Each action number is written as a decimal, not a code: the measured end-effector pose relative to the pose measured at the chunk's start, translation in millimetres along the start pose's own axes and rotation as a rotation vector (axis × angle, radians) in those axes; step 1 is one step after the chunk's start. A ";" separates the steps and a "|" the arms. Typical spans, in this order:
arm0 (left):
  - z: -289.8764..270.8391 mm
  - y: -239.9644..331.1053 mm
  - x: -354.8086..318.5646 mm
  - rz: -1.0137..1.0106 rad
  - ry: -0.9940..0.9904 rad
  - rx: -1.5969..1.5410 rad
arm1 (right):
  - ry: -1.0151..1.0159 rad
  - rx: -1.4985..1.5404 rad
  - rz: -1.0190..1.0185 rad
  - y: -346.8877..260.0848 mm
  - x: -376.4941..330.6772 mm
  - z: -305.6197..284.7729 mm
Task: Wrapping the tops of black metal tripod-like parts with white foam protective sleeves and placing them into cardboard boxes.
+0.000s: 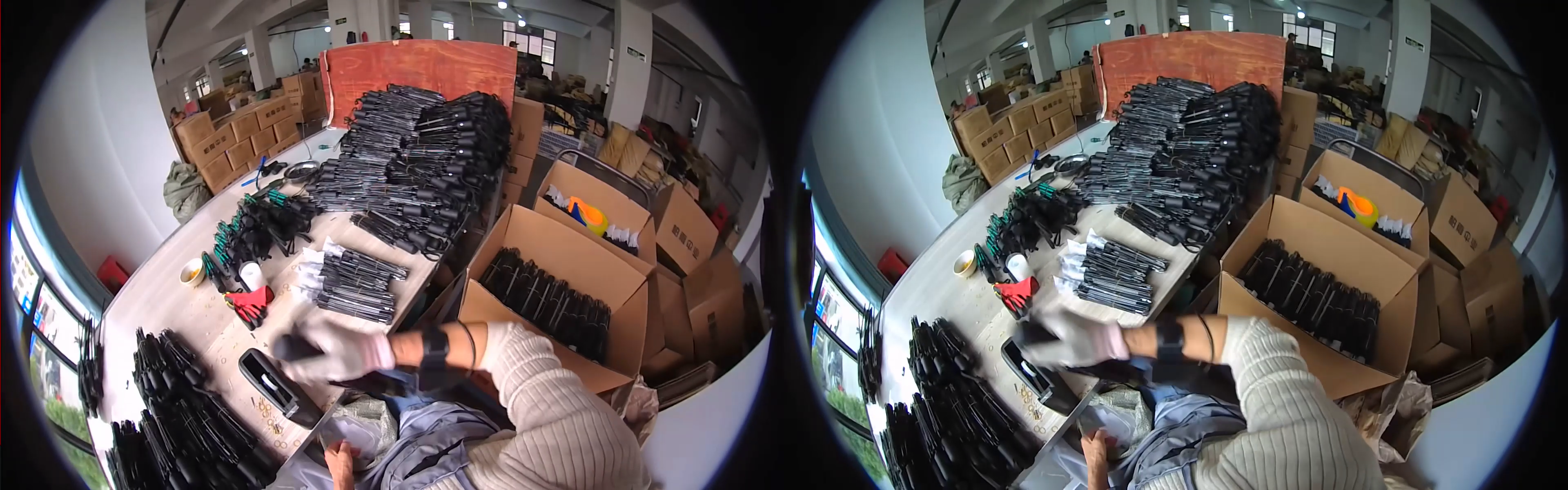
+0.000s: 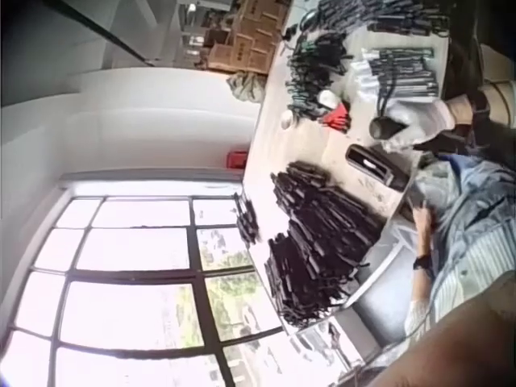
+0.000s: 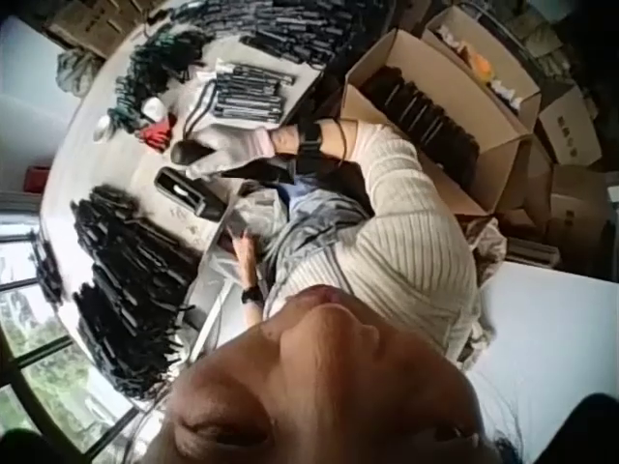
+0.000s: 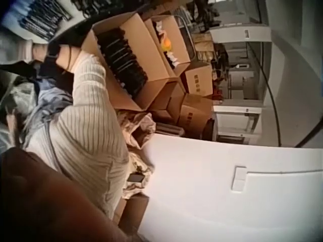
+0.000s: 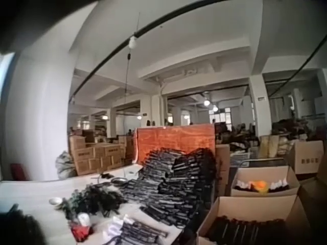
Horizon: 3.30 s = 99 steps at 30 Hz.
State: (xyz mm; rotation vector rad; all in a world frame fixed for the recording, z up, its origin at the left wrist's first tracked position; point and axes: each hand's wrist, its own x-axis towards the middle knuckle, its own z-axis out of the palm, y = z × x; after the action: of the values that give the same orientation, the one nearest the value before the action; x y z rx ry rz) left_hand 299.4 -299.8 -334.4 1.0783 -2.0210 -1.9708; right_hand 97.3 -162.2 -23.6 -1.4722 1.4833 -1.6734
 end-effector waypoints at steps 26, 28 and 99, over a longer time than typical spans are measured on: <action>6.2 127.5 -75.4 0.311 0.265 -0.746 | -0.077 -0.073 0.452 109.0 -64.4 76.4; 1.2 131.2 -73.9 0.155 0.169 -0.710 | -0.061 -0.057 0.475 110.6 -61.8 76.0; 45.0 157.2 -29.1 0.959 0.310 0.576 | -0.088 0.245 0.543 139.3 -70.0 7.6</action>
State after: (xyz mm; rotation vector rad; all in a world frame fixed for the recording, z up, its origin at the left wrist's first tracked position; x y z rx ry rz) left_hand 233.9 -262.5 -186.3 0.2772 -2.3051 -0.7356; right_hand 85.2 -148.9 -178.6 -0.8957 1.4078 -1.3754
